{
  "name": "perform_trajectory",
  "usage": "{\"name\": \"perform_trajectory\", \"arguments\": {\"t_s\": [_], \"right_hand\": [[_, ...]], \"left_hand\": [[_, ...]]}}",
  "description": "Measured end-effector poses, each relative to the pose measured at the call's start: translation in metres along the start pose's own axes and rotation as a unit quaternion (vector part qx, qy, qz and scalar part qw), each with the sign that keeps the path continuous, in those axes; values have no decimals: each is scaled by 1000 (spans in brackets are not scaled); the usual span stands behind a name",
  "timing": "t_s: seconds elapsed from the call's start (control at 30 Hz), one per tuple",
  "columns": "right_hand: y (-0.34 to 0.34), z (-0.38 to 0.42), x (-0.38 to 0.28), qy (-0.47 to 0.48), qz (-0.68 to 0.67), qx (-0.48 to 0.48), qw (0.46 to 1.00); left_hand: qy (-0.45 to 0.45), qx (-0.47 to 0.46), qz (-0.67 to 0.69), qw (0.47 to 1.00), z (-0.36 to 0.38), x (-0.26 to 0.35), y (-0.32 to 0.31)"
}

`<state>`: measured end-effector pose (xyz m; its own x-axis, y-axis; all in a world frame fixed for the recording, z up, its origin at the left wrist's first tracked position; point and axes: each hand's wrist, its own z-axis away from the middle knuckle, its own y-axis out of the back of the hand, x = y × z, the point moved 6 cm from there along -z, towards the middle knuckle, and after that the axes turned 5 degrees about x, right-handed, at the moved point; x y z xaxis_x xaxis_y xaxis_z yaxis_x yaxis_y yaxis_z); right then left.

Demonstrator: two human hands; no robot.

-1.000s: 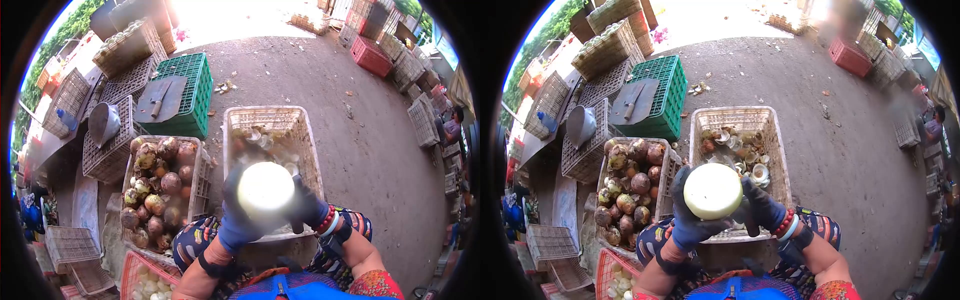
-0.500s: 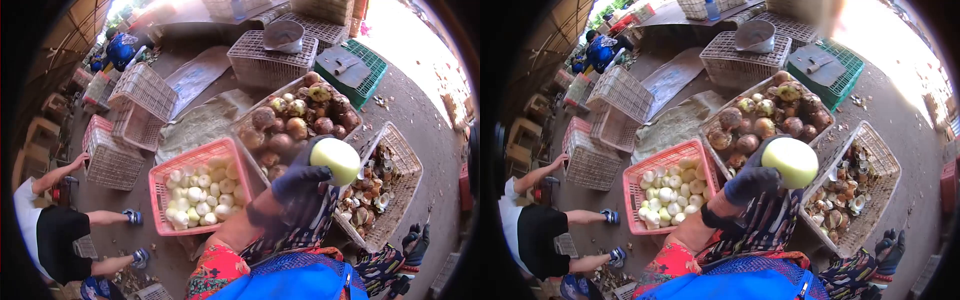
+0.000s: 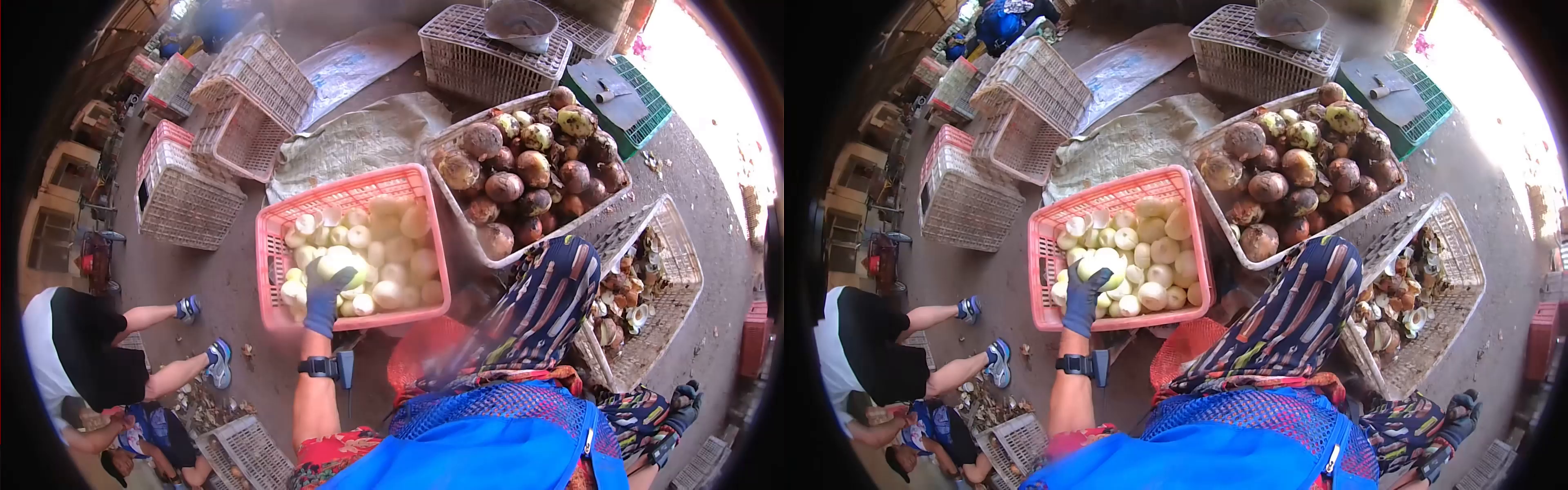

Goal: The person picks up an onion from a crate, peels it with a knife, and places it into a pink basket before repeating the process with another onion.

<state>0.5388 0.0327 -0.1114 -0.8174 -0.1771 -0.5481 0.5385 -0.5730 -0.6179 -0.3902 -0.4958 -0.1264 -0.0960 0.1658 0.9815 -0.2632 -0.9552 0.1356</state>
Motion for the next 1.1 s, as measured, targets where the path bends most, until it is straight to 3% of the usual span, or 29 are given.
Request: {"name": "perform_trajectory", "arguments": {"t_s": [0.07,0.1,0.13,0.17,0.33,0.53,0.67,0.77,0.83,0.9,1.0,1.1], "right_hand": [[-15,13,10,-10,-39,-15,999],[-20,19,9,-10,-31,-26,999],[-22,21,13,-13,-27,-34,999],[-24,25,17,-14,-24,-42,999],[-22,46,13,55,8,-65,996],[-14,53,12,62,-3,-86,994],[-19,51,22,45,-26,-91,995],[-41,63,47,-8,2,-104,995],[-41,64,53,-30,4,-97,995],[-36,59,49,-42,5,-80,996],[-37,65,47,-26,0,-41,999],[-33,64,47,-15,20,-45,999]], "left_hand": [[-14,-46,-145,988,4,-19,-35],[-33,-101,-349,931,15,-44,-83],[45,-205,-427,880,29,-33,-110],[4,-330,-553,765,33,-56,-131],[19,-432,-601,672,26,-52,-158],[-3,-411,-667,621,44,-59,-178],[26,-426,-698,575,44,-36,-193],[-2,-444,-704,555,36,-57,-198],[-9,-498,-698,515,44,-11,-210],[-84,-439,-686,574,32,-7,-230],[-113,-318,-632,697,37,67,-281],[-210,-301,-553,748,31,75,-334]]}}
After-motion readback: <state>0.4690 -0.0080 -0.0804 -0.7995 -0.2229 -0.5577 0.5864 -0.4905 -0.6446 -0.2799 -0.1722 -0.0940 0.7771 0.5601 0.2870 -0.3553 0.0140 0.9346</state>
